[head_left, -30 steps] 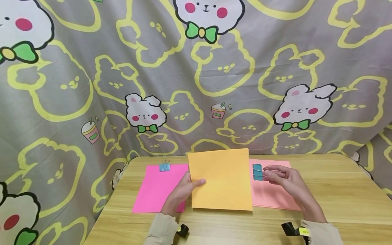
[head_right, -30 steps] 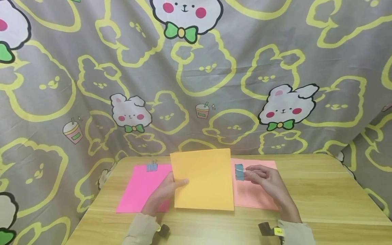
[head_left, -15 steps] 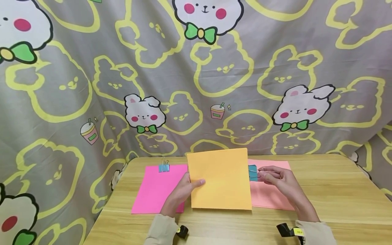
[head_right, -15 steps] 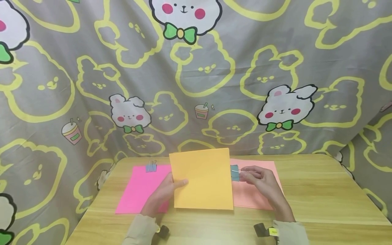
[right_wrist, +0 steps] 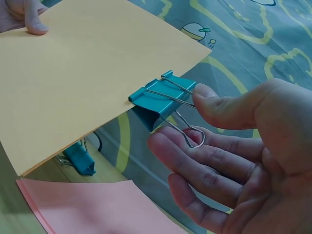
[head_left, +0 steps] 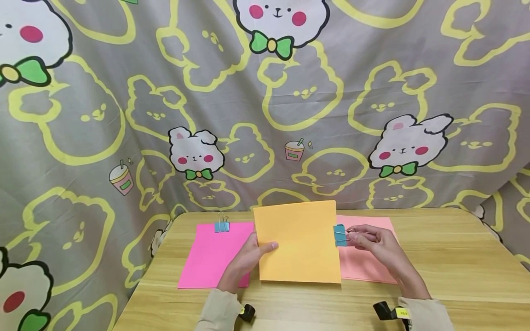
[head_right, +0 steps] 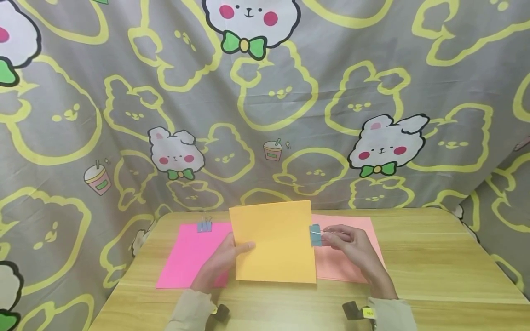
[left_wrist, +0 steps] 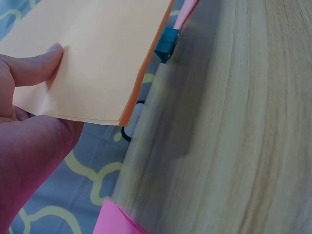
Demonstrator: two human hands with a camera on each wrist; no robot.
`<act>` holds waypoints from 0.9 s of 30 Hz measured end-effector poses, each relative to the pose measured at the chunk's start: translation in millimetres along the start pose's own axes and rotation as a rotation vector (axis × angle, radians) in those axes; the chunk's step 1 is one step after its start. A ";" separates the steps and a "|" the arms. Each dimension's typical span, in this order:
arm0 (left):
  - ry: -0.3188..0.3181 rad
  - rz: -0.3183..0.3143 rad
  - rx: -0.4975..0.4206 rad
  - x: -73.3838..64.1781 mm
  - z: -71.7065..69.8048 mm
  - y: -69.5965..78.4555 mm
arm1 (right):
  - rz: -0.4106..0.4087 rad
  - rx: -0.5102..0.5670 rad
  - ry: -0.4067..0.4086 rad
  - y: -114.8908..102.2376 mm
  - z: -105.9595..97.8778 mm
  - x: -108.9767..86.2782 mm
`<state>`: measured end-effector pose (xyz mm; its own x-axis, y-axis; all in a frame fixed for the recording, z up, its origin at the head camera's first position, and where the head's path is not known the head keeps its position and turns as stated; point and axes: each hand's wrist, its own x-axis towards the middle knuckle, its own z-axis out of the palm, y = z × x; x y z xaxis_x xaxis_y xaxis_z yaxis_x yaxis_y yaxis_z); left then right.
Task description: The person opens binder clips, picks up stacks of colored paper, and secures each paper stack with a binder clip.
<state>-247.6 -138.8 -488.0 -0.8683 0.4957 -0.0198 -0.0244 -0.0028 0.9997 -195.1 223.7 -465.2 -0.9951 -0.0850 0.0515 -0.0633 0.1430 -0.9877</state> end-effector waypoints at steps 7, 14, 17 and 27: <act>-0.008 0.002 0.023 1.3 3.5 -1.1 | 0.013 -0.003 -0.025 0.3 1.3 0.6; -0.011 -0.005 0.012 2.6 7.1 -2.9 | 0.047 0.005 -0.043 0.6 2.5 1.7; -0.023 -0.011 -0.013 3.2 8.3 -4.6 | 0.037 0.000 -0.052 0.7 2.2 1.6; -0.047 0.004 -0.062 4.4 9.2 -8.1 | -0.015 0.011 -0.080 -1.6 1.2 -0.2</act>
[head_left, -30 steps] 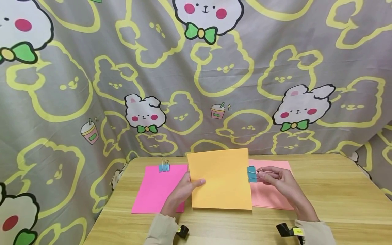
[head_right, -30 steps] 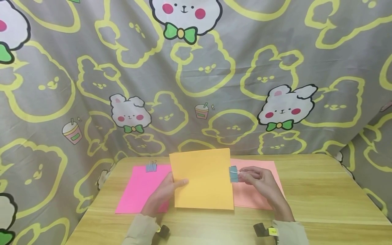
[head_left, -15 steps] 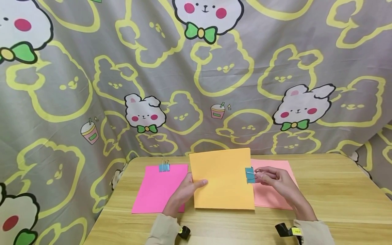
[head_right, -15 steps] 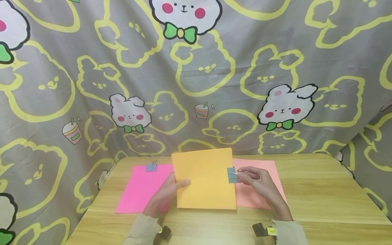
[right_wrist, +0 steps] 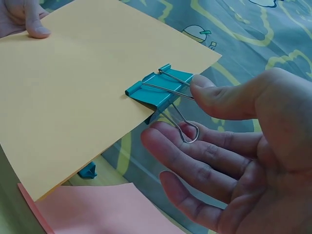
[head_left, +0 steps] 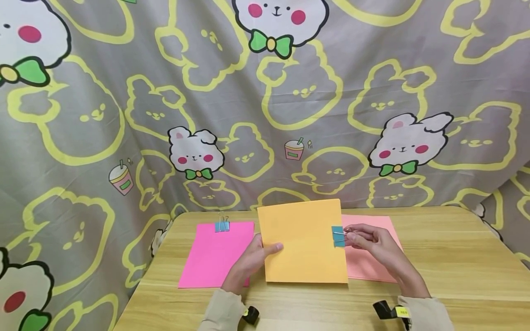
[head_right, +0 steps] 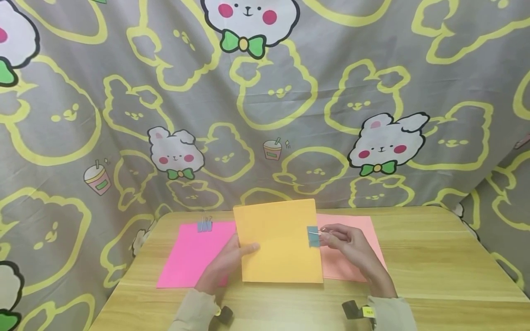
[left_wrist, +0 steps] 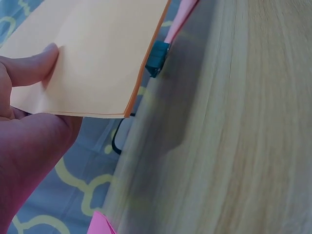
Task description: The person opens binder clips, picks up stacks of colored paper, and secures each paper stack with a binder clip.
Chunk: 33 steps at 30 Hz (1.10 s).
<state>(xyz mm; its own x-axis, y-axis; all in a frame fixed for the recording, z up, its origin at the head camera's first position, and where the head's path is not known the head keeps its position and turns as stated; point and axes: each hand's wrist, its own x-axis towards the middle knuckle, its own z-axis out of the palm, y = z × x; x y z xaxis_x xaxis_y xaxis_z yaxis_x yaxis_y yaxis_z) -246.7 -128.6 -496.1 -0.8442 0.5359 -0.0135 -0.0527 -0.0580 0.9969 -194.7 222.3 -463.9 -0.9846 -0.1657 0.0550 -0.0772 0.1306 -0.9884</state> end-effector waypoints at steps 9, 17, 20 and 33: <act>-0.020 -0.005 -0.020 0.2 -0.5 1.0 | 0.005 0.000 -0.023 -1.7 -0.7 -1.4; -0.044 0.005 -0.011 -1.3 0.2 4.5 | 0.026 0.018 -0.031 2.0 -2.3 -1.6; -0.051 0.004 -0.021 -1.1 -0.3 4.9 | 0.019 0.012 -0.024 1.2 -2.1 -1.1; -0.083 0.003 0.028 -6.5 -19.8 13.9 | -0.037 -0.008 -0.001 -21.0 -1.3 -8.3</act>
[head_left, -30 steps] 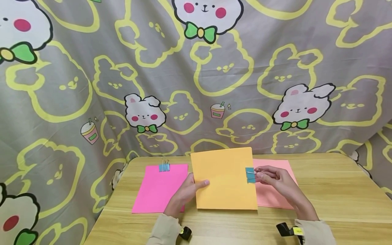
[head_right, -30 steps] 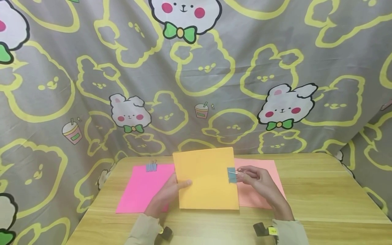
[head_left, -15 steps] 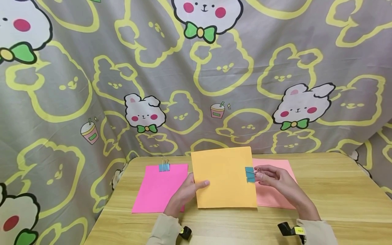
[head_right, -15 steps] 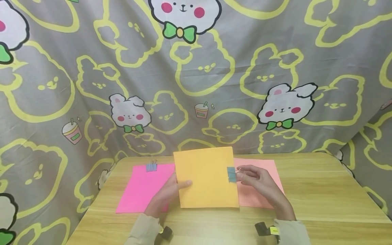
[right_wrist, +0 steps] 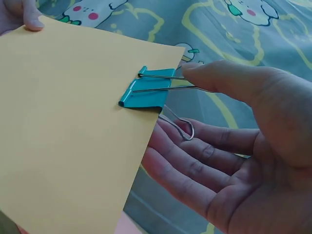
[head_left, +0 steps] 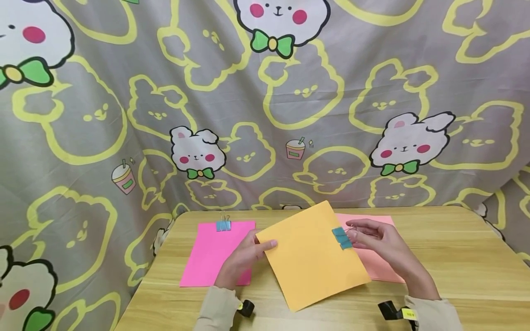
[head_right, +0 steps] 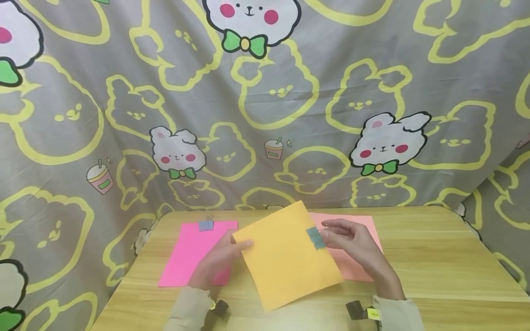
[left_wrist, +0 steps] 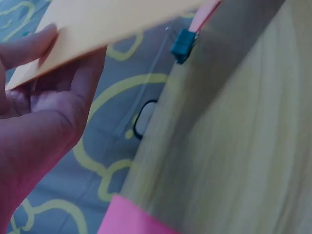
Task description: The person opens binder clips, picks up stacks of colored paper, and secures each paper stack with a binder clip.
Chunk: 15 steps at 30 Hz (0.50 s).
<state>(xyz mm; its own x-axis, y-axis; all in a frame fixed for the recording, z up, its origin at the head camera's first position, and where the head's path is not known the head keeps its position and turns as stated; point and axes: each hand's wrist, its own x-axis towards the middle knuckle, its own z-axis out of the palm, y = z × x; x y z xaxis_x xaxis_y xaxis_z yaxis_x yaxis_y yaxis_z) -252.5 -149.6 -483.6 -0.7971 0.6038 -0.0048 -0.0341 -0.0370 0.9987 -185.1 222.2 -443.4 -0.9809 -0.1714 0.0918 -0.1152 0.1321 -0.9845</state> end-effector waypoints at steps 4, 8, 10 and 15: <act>-0.127 0.032 0.084 -4.4 -7.4 5.7 | 0.018 -0.037 0.004 -5.4 1.5 -0.1; -0.259 0.032 0.128 -5.8 -7.7 9.6 | 0.017 -0.091 0.006 -7.8 4.1 -0.4; -0.292 0.005 0.133 -5.2 -4.3 11.0 | 0.006 -0.120 -0.007 -7.6 6.9 -0.1; -0.292 -0.035 0.194 -2.0 7.5 12.7 | -0.011 -0.159 -0.052 -5.3 17.1 2.6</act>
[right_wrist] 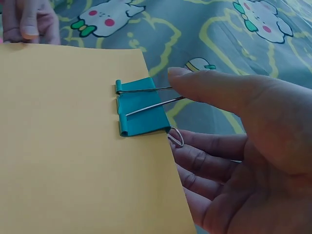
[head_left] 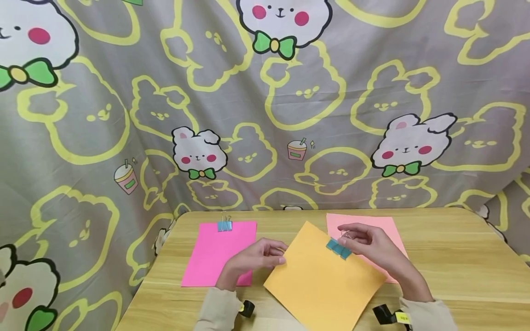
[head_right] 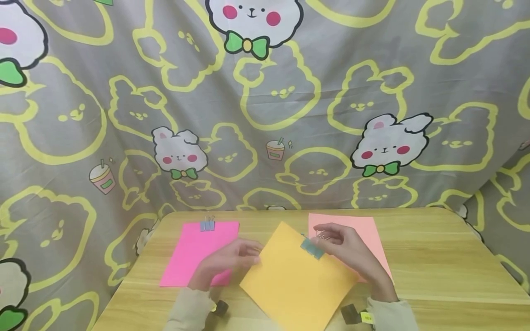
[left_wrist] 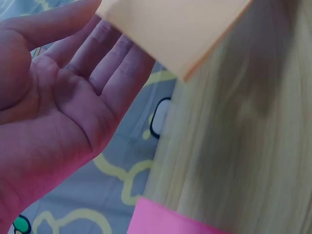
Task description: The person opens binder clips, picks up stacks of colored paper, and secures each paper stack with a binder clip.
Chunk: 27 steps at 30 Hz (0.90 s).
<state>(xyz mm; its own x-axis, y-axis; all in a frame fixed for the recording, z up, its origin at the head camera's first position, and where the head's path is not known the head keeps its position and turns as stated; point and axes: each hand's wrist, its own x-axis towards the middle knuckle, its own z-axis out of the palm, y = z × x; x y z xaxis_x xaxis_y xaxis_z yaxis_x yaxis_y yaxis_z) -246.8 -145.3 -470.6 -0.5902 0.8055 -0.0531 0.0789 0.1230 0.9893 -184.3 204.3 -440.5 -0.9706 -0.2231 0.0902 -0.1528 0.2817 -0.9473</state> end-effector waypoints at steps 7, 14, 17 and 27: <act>0.046 0.017 0.040 7.5 13.7 5.4 | 0.006 -0.019 -0.027 -0.3 17.5 7.1; 0.130 -0.019 0.114 9.0 20.9 9.5 | -0.063 -0.067 -0.064 -1.6 33.2 13.0; 0.163 -0.026 0.169 8.6 21.8 10.5 | -0.072 -0.081 -0.082 -1.5 38.0 14.6; 0.220 -0.019 0.211 4.7 14.4 7.1 | -0.065 -0.034 -0.071 -0.7 31.0 11.9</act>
<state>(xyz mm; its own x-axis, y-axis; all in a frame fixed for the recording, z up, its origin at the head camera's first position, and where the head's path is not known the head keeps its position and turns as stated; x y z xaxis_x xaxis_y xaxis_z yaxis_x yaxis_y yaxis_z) -237.5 -132.3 -465.8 -0.7512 0.6598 -0.0177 0.2179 0.2733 0.9369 -190.0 172.5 -448.3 -0.9430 -0.3074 0.1275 -0.2220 0.2956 -0.9292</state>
